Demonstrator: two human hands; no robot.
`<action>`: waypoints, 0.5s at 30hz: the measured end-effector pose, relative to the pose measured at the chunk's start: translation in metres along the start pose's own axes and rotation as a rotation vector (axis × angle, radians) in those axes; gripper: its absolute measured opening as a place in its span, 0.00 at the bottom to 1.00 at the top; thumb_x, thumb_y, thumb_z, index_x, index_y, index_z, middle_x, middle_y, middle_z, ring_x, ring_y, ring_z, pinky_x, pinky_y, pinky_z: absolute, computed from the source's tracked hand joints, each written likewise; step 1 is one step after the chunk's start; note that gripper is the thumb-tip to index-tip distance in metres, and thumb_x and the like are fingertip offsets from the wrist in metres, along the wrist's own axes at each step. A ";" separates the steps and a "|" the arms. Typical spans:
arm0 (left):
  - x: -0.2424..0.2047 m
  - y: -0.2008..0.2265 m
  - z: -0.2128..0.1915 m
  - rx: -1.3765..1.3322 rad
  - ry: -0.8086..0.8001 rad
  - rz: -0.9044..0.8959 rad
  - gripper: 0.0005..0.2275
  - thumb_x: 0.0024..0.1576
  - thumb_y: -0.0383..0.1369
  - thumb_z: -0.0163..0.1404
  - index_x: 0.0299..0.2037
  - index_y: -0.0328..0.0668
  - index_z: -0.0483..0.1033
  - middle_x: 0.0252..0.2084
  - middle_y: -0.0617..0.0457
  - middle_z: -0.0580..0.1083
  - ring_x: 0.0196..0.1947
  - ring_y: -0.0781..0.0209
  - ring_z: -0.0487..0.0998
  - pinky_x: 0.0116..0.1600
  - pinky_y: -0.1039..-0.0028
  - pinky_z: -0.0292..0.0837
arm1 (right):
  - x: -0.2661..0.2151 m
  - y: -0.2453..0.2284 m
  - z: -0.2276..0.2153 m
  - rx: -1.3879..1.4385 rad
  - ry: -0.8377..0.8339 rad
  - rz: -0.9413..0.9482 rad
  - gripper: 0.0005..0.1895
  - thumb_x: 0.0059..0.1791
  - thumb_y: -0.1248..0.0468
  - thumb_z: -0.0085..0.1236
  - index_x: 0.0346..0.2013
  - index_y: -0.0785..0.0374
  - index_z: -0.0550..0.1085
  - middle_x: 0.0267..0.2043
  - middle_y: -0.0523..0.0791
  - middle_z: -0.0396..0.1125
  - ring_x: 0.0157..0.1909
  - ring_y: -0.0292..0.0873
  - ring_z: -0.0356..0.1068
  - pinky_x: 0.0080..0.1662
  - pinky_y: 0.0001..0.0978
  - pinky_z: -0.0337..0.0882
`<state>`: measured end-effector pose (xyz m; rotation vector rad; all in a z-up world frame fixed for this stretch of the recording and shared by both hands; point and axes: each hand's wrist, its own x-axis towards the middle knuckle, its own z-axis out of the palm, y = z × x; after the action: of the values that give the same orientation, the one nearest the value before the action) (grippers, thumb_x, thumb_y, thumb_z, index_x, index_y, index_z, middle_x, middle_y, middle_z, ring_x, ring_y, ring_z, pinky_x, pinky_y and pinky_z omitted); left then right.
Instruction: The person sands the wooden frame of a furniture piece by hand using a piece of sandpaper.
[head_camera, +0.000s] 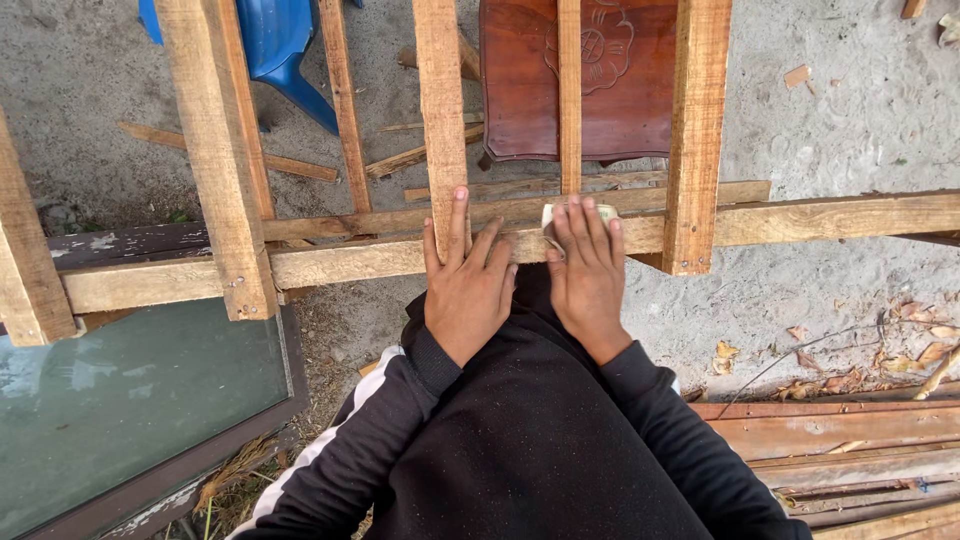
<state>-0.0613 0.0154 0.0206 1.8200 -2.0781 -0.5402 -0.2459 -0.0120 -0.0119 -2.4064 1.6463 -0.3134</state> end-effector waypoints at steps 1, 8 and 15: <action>0.000 -0.001 0.000 0.000 -0.020 -0.008 0.14 0.58 0.36 0.54 0.52 0.40 0.77 0.64 0.47 0.70 0.79 0.42 0.42 0.74 0.33 0.38 | -0.001 -0.004 0.001 0.041 -0.034 -0.056 0.27 0.59 0.57 0.43 0.73 0.59 0.62 0.77 0.46 0.55 0.79 0.45 0.48 0.76 0.47 0.43; 0.001 -0.004 -0.005 -0.076 -0.049 0.001 0.08 0.54 0.37 0.59 0.32 0.40 0.80 0.63 0.46 0.71 0.78 0.42 0.39 0.73 0.32 0.36 | 0.004 0.003 -0.006 0.157 -0.099 -0.135 0.25 0.60 0.55 0.43 0.72 0.55 0.64 0.77 0.41 0.56 0.79 0.42 0.49 0.76 0.44 0.44; 0.000 -0.009 -0.006 -0.122 -0.043 0.014 0.06 0.48 0.32 0.59 0.27 0.39 0.80 0.63 0.45 0.71 0.78 0.41 0.41 0.73 0.31 0.39 | -0.002 -0.008 0.004 0.127 -0.043 -0.132 0.26 0.59 0.56 0.45 0.72 0.58 0.64 0.76 0.44 0.56 0.78 0.45 0.50 0.75 0.47 0.45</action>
<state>-0.0510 0.0143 0.0215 1.7388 -2.0358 -0.6919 -0.2378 -0.0071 -0.0134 -2.4135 1.4079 -0.3727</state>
